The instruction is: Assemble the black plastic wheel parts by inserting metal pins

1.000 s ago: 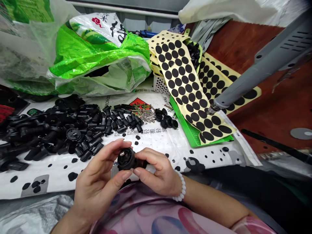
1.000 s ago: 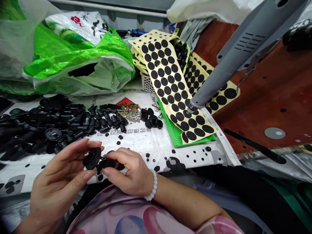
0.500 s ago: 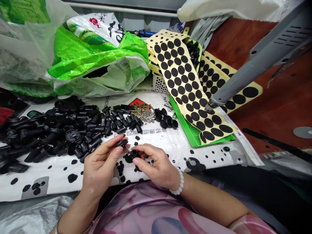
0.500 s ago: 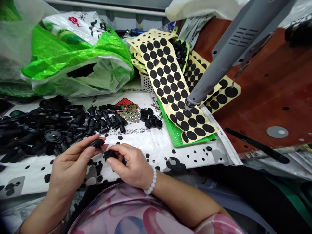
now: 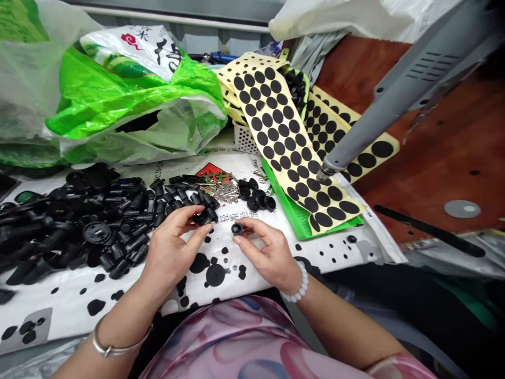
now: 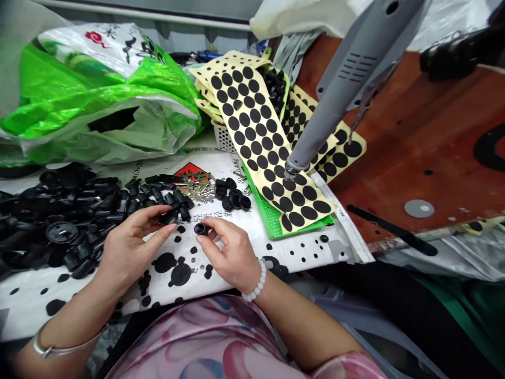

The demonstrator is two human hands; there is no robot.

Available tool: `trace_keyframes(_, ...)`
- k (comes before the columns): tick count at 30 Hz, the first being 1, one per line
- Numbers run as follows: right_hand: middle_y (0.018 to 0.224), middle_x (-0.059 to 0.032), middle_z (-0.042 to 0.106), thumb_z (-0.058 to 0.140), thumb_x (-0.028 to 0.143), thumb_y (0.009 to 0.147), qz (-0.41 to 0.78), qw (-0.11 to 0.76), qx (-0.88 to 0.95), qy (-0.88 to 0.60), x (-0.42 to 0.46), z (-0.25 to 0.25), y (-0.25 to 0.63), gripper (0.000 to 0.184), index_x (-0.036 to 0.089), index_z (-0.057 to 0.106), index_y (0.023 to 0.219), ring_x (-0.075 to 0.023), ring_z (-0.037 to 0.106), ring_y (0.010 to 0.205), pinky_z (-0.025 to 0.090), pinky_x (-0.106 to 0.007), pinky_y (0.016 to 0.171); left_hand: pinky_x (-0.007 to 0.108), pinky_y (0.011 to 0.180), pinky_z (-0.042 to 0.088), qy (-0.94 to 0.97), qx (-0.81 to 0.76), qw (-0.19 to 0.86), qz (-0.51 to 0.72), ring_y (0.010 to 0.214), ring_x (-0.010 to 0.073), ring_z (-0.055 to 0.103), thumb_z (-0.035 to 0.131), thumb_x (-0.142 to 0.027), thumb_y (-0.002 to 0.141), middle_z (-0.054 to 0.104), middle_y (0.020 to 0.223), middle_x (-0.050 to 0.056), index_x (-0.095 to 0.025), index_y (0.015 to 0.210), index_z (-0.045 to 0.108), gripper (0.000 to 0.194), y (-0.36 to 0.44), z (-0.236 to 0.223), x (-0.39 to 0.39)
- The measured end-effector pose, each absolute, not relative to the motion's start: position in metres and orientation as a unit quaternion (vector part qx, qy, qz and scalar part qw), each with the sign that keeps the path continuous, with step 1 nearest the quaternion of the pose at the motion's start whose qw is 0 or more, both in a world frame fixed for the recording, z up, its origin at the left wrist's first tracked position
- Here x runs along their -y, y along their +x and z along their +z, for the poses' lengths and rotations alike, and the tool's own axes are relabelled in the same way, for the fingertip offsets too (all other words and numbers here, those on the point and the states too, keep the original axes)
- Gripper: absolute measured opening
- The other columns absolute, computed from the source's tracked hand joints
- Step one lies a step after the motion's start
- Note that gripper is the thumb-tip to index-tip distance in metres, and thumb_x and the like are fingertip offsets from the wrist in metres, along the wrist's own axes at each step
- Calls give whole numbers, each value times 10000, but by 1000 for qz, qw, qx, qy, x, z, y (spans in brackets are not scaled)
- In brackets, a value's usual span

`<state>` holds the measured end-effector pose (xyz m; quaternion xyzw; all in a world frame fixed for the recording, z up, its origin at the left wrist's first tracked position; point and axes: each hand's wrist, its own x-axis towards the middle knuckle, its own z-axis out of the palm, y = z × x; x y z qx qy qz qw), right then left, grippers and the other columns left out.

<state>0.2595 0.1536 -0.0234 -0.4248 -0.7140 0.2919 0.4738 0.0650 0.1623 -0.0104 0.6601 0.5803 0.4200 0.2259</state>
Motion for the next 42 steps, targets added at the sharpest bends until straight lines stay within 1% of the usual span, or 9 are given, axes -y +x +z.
trace_keyframes(6, 917, -69, 627, 594, 190, 831, 270, 466, 725, -429, -155, -23, 273, 204, 163, 615, 1033, -161, 595, 761, 501, -325, 758, 299, 640, 541, 650, -568, 323, 389, 702, 189, 651, 582, -475, 799, 692, 844, 73, -137, 1074, 614, 437, 84, -5, -183)
trace_keyframes(12, 829, -36, 633, 614, 203, 811, 354, 496, 651, -452, -156, -21, 285, 178, 159, 633, 982, -127, 591, 683, 519, -257, 662, 358, 806, 504, 753, -555, 127, 331, 738, 172, 632, 514, -371, 847, 618, 1150, 99, -177, 1122, 618, 352, 101, -5, -205)
trace_keyframes(17, 803, -40, 641, 618, 202, 806, 315, 488, 655, -483, -155, -25, 296, 221, 154, 627, 1021, -131, 577, 659, 514, -274, 666, 323, 751, 511, 754, -560, 67, 336, 696, 157, 619, 515, -403, 847, 640, 1081, 71, -193, 1056, 648, 325, 87, 1, -201)
trace_keyframes(21, 769, -26, 632, 620, 178, 795, 339, 477, 651, -483, -154, -24, 295, 209, 150, 631, 1002, -124, 572, 650, 507, -253, 644, 282, 627, 516, 711, -584, 162, 357, 721, 183, 632, 564, -449, 812, 689, 934, 61, -200, 964, 680, 315, 78, 7, -183)
trace_keyframes(24, 787, -23, 624, 634, 180, 791, 399, 475, 635, -461, -152, -18, 286, 208, 152, 636, 997, -114, 566, 649, 501, -236, 623, 238, 549, 520, 697, -540, 306, 359, 657, 153, 632, 603, -420, 800, 706, 909, 47, -207, 1048, 656, 331, 84, 6, -164)
trace_keyframes(26, 843, -32, 614, 634, 173, 793, 417, 476, 643, -430, -150, -13, 278, 218, 159, 644, 1010, -114, 569, 674, 505, -243, 654, 225, 567, 530, 717, -495, 334, 359, 654, 136, 634, 600, -351, 817, 703, 908, 42, -211, 1129, 622, 343, 90, 2, -153)
trace_keyframes(29, 863, -36, 593, 591, 158, 816, 425, 473, 664, -394, -146, -10, 269, 225, 165, 653, 1032, -120, 577, 714, 515, -254, 693, 216, 610, 532, 763, -461, 262, 371, 664, 125, 635, 578, -250, 838, 691, 856, 31, -220, 1171, 605, 335, 92, -9, -143)
trace_keyframes(33, 908, -46, 623, 592, 192, 820, 444, 465, 657, -393, -141, -10, 265, 315, 154, 604, 1133, -123, 596, 727, 534, -257, 691, 218, 727, 537, 784, -454, 168, 390, 840, 155, 663, 567, -201, 845, 693, 971, 51, -213, 1151, 617, 310, 85, -18, -137)
trace_keyframes(42, 867, -34, 643, 573, 211, 846, 446, 454, 670, -382, -138, -10, 252, 129, 160, 639, 945, -121, 606, 728, 517, -238, 691, 201, 771, 513, 781, -469, 172, 375, 885, 139, 647, 523, -207, 875, 672, 997, 43, -198, 1119, 600, 256, 74, -26, -122)
